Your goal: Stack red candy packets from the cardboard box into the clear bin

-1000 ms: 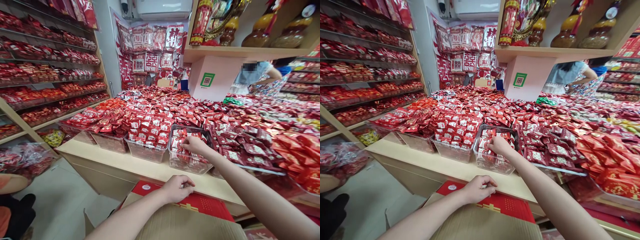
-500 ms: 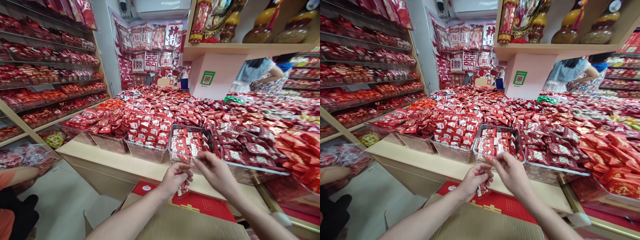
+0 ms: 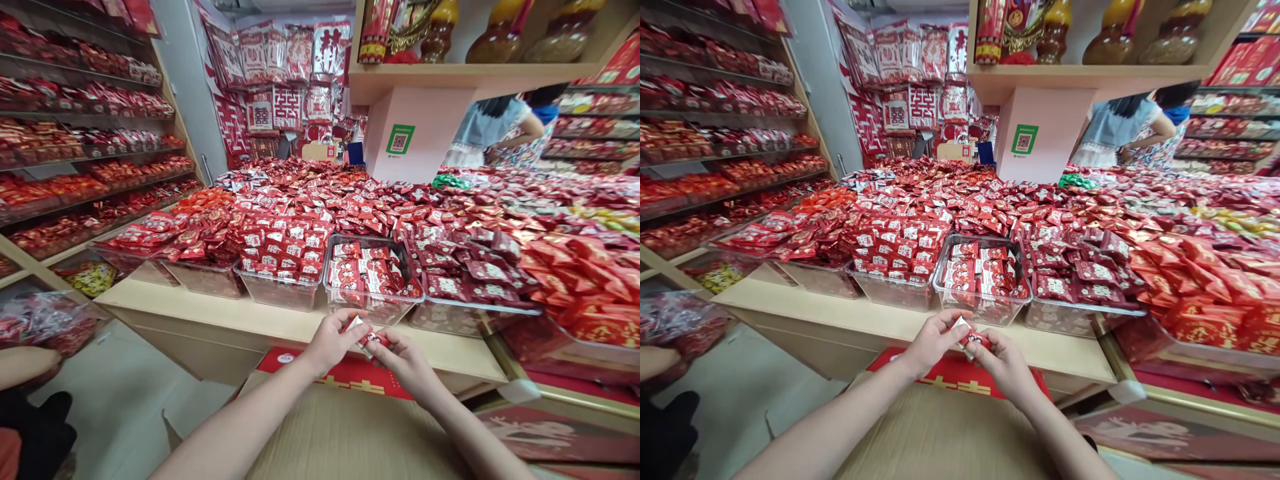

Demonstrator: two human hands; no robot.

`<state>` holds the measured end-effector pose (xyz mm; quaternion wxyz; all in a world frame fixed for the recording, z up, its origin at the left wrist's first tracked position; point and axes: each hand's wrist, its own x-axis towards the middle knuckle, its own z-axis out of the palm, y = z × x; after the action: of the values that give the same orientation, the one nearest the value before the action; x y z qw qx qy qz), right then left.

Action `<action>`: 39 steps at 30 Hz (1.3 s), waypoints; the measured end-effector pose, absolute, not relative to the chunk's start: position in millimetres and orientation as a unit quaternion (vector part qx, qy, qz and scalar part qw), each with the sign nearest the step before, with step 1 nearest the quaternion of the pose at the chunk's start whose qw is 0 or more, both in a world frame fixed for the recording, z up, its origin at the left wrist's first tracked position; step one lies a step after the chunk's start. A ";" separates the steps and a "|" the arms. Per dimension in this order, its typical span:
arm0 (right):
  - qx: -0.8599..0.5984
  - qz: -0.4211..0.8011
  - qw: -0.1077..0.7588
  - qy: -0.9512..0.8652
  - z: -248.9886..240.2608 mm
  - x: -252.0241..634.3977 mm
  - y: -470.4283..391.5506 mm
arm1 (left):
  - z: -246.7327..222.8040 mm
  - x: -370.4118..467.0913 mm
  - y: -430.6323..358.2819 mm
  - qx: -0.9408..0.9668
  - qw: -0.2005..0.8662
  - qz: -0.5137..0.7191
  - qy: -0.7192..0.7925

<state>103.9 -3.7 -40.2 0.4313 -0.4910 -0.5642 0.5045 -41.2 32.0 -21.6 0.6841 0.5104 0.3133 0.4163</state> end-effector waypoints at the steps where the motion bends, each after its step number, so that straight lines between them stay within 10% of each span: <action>1: -0.498 0.482 0.433 -0.577 -41.1 106.0 -4.0 | -22.8 -40.9 33.6 0.498 0.690 0.418 0.317; 24: -0.440 0.374 0.481 -0.660 -37.6 113.2 -11.1 | -32.8 -42.0 31.1 0.292 0.877 0.309 0.226; 39: -0.499 0.461 0.449 -0.581 -50.4 109.8 -2.0 | -30.0 -50.3 35.7 0.587 0.677 0.254 0.364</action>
<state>109.8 -2.0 -50.4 0.4488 -0.4987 -0.5809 0.4609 -50.3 35.7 -30.0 0.6774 0.5867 0.3637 0.2541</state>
